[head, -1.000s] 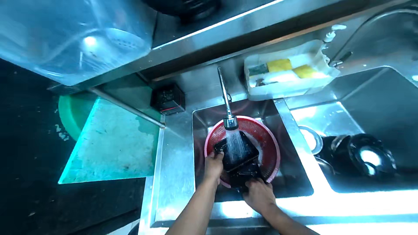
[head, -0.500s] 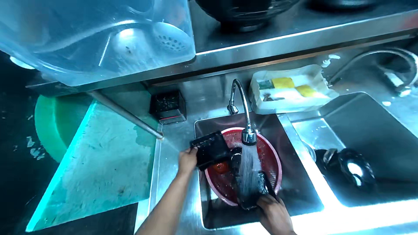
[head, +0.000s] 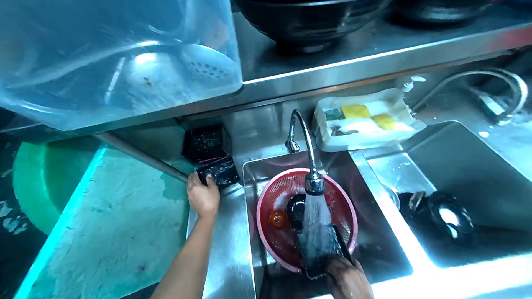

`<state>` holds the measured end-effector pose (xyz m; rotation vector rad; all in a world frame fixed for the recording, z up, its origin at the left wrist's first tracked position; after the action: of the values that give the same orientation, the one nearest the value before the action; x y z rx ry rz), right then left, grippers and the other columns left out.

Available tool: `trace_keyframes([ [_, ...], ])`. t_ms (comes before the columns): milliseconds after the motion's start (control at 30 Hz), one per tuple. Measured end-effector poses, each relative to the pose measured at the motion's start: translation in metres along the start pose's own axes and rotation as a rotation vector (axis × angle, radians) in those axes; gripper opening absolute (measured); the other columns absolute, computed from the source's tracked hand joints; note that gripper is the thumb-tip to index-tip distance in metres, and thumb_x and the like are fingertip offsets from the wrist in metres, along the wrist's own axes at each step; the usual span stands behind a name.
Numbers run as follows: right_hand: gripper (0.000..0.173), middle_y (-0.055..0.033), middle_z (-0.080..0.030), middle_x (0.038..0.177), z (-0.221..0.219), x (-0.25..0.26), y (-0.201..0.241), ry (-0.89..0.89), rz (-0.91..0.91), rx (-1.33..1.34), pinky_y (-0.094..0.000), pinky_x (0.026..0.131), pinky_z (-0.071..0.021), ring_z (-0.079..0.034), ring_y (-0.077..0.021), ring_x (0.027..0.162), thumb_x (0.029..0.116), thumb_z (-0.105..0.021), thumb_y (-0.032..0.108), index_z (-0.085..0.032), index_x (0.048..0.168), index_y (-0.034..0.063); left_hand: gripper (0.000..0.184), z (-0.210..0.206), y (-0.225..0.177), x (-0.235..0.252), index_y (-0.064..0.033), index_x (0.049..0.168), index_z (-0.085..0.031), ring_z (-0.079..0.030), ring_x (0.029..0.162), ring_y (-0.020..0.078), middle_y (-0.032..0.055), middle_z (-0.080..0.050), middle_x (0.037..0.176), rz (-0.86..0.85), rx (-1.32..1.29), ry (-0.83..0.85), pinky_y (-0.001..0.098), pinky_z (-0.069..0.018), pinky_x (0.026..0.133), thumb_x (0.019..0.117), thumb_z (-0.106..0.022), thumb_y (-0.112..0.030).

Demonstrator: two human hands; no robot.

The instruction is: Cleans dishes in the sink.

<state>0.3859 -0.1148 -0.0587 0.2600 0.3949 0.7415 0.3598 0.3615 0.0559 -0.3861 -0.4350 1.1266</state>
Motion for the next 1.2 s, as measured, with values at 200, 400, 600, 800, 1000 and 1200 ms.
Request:
trace_keyframes([
  [200, 0.029, -0.0016, -0.075, 0.116, 0.002, -0.003, 0.0, 0.078, -0.055, 0.024, -0.0629, 0.114, -0.0365, -0.062, -0.0259, 0.126, 0.0934, -0.056, 0.035, -0.076, 0.104, 0.0159, 0.067, -0.075, -0.072, -0.202, -0.0034, 0.15, -0.047, -0.061, 0.126, 0.0287, 0.0183, -0.06, 0.14, -0.085, -0.293, 0.732, 0.0501, -0.0503, 0.107, 0.0985, -0.066, -0.041],
  [400, 0.027, -0.0013, -0.075, 0.111, 0.009, -0.004, 0.003, 0.014, -0.015, 0.032, -0.063, 0.113, -0.037, -0.065, -0.0256, 0.121, 0.0947, -0.055, 0.032, -0.075, 0.101, 0.0147, 0.05, -0.128, -0.04, -0.303, -0.0017, 0.139, -0.058, -0.061, 0.126, 0.0282, 0.0183, -0.064, 0.133, 0.148, -0.223, 0.978, 0.049, -0.0493, 0.107, 0.0977, -0.067, -0.027],
  [600, 0.028, 0.0014, -0.062, 0.143, 0.01, -0.003, 0.003, -0.172, 0.068, 0.061, -0.0579, 0.117, -0.0363, -0.046, -0.0261, 0.145, 0.0988, -0.053, 0.035, -0.073, 0.111, 0.0199, 0.032, -0.115, -0.041, -0.289, -0.0027, 0.125, -0.068, -0.066, 0.115, 0.0227, 0.0141, -0.07, 0.12, 0.131, -0.218, 0.903, 0.0454, -0.0522, 0.102, 0.0989, -0.065, -0.021],
  [800, 0.071, -0.0152, -0.043, 0.16, 0.02, -0.007, -0.015, -0.434, -0.124, 0.327, -0.052, 0.12, -0.0373, -0.038, -0.0335, 0.15, 0.0937, -0.052, 0.06, -0.057, 0.144, 0.0106, 0.029, -0.1, -0.035, -0.272, -0.0027, 0.12, -0.071, -0.068, 0.109, 0.0255, 0.0154, -0.072, 0.115, 0.166, -0.186, 0.814, 0.0494, -0.0536, 0.097, 0.1006, -0.063, -0.024],
  [1000, 0.066, -0.0163, -0.051, 0.151, 0.022, 0.035, -0.015, 0.121, -0.579, 1.357, -0.0542, 0.09, -0.0609, -0.065, -0.033, 0.121, 0.0993, -0.067, 0.027, -0.039, 0.158, 0.0185, 0.027, -0.079, -0.031, -0.26, -0.0052, 0.116, -0.073, -0.068, 0.102, 0.0228, 0.0125, -0.072, 0.11, 0.232, -0.226, 0.8, 0.0465, -0.0548, 0.091, 0.0998, -0.065, -0.025],
  [1200, 0.039, -0.0201, -0.067, 0.123, 0.07, 0.093, 0.053, 0.038, -0.484, 1.351, -0.0493, 0.079, -0.0638, -0.072, -0.0306, 0.099, 0.1037, -0.057, 0.017, -0.056, 0.141, 0.0046, 0.055, -0.007, 0.0, -0.228, -0.0099, 0.149, -0.052, -0.062, 0.123, 0.0325, 0.0171, -0.057, 0.143, 0.489, -0.675, 0.637, 0.057, -0.057, 0.093, 0.1053, -0.054, -0.045],
])
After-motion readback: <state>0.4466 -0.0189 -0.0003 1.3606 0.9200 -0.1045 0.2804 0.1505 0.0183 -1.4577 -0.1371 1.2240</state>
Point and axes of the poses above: each hand's wrist, its own x-axis towards the middle knuckle, its own z-axis out of the back of the hand, y = z × x, the point moved 6 cm from there along x, towards the middle knuckle
